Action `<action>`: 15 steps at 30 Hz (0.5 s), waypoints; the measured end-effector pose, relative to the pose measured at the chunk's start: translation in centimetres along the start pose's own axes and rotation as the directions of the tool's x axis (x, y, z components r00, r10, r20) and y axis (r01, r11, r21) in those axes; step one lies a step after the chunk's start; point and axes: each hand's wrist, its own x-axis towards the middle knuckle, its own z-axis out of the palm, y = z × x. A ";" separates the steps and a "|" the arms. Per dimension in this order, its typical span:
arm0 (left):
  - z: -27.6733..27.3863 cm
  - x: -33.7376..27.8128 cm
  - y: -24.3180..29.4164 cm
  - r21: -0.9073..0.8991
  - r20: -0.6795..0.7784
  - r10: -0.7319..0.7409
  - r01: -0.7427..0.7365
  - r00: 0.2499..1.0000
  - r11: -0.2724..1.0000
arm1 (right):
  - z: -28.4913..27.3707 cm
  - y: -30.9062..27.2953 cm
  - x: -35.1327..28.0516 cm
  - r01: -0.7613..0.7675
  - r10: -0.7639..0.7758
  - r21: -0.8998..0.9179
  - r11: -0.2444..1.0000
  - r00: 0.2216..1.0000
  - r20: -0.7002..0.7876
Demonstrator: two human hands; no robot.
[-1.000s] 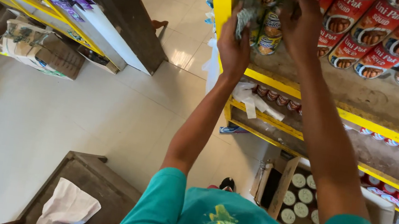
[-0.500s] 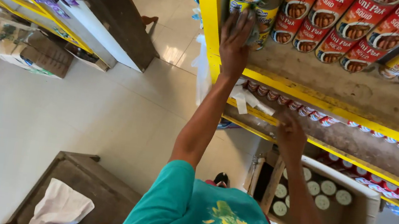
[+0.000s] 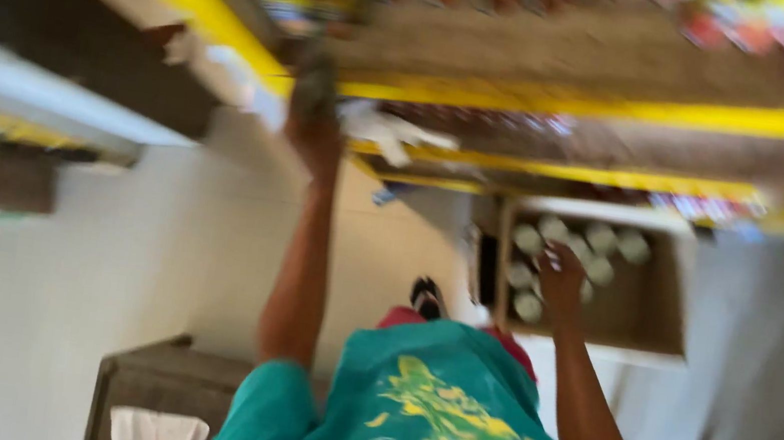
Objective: Wiping and stocking canned goods onto shelves in a grocery store.
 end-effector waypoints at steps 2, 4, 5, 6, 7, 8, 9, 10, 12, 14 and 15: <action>-3.3 -4.6 6.3 -0.295 0.035 -0.331 0.326 0.943 0.898 | -2.2 5.8 -1.3 -0.363 0.372 0.231 0.903 0.928 0.006; -4.5 -10.2 8.9 -0.511 0.155 -0.622 0.601 0.768 0.615 | -2.9 13.0 -1.1 -0.604 0.636 0.466 0.646 0.764 0.109; -3.8 -14.2 8.7 -0.530 0.310 -0.517 0.596 0.798 0.603 | -2.8 17.5 -0.9 -0.569 0.577 0.200 0.797 0.816 0.021; -3.7 -18.6 8.0 -0.539 0.446 -0.404 0.600 0.799 0.591 | -2.4 22.0 -1.1 -0.502 0.502 -0.099 0.859 0.864 -0.022; -2.8 -22.5 9.0 -0.537 0.462 -0.392 0.603 0.796 0.590 | -3.0 22.7 -0.5 -0.514 0.513 -0.097 0.852 0.857 -0.036; -2.5 -26.5 9.6 -0.474 0.625 -0.424 0.750 0.655 0.460 | -3.3 23.4 -0.5 -0.512 0.512 -0.189 0.838 0.857 -0.055; -2.3 -30.6 10.0 -0.374 0.762 -0.427 0.869 0.486 0.323 | -3.4 24.3 -0.6 -0.507 0.509 -0.278 0.816 0.858 -0.071; -1.9 -33.3 10.6 -0.350 0.770 -0.432 0.877 0.469 0.329 | -2.9 27.4 -0.5 -0.527 0.531 -0.280 0.802 0.845 -0.067; -1.2 -38.6 11.4 -0.188 0.818 -0.535 0.977 0.211 0.098 | -1.6 33.8 -0.4 -0.585 0.580 -0.259 0.768 0.808 -0.105; -1.4 -44.6 9.5 -0.116 0.854 -0.491 0.984 0.170 0.138 | -1.8 35.2 -1.0 -0.666 0.656 -0.202 0.718 0.744 -0.123; -1.0 -47.3 8.6 -0.066 0.887 -0.440 0.982 0.138 0.175 | -1.8 35.9 -0.5 -0.726 0.712 -0.142 0.673 0.688 -0.141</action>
